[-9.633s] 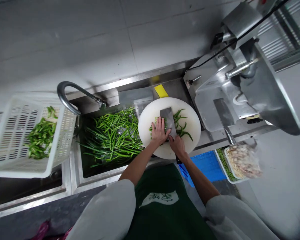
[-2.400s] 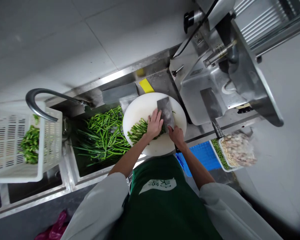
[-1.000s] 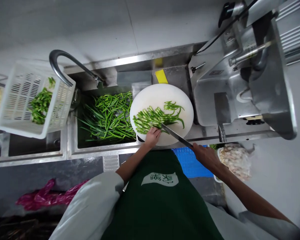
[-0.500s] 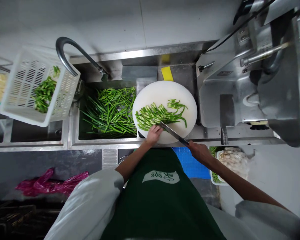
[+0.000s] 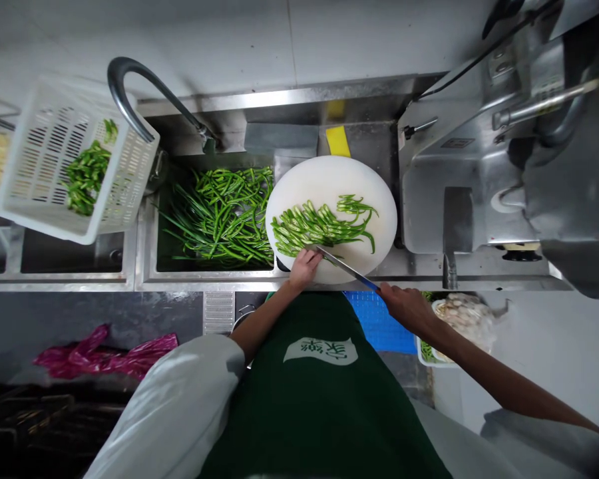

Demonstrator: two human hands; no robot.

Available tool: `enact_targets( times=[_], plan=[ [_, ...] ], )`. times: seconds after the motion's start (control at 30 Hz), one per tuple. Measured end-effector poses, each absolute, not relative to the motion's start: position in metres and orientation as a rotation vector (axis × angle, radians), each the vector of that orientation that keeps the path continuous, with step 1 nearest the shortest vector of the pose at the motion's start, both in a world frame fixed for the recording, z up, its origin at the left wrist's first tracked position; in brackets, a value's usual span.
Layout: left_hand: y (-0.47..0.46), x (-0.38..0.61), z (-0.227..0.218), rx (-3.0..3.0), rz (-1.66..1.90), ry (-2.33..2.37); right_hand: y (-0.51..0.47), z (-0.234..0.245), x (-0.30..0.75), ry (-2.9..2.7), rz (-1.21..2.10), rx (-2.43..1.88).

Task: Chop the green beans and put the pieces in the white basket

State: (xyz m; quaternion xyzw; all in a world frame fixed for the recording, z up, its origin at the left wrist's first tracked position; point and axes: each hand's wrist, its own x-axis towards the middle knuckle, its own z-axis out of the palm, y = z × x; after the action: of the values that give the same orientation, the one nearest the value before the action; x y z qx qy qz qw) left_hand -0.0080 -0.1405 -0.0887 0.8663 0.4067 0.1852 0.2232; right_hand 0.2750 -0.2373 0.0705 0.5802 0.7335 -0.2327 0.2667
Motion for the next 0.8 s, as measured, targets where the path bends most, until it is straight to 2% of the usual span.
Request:
enact_targets(
  times=[0.23, 0.37, 0.6, 0.8],
  plan=[
    [-0.143, -0.015, -0.089, 2.322, 0.760, 1.207, -0.229, 0.053, 0.261, 1.969, -0.676, 1.576],
    [-0.144, -0.018, -0.090, 2.321, 0.707, 1.185, -0.235, 0.063, 0.267, 1.989, -0.623, 1.566],
    [-0.143, -0.018, -0.093, 2.326, 0.695, 1.158, -0.223, 0.053, 0.245, 1.969, -0.766, 1.607],
    [-0.136, -0.018, -0.065, 2.303, 0.826, 1.187, -0.228, 0.055, 0.262, 1.964, -0.878, 1.892]
  ],
)
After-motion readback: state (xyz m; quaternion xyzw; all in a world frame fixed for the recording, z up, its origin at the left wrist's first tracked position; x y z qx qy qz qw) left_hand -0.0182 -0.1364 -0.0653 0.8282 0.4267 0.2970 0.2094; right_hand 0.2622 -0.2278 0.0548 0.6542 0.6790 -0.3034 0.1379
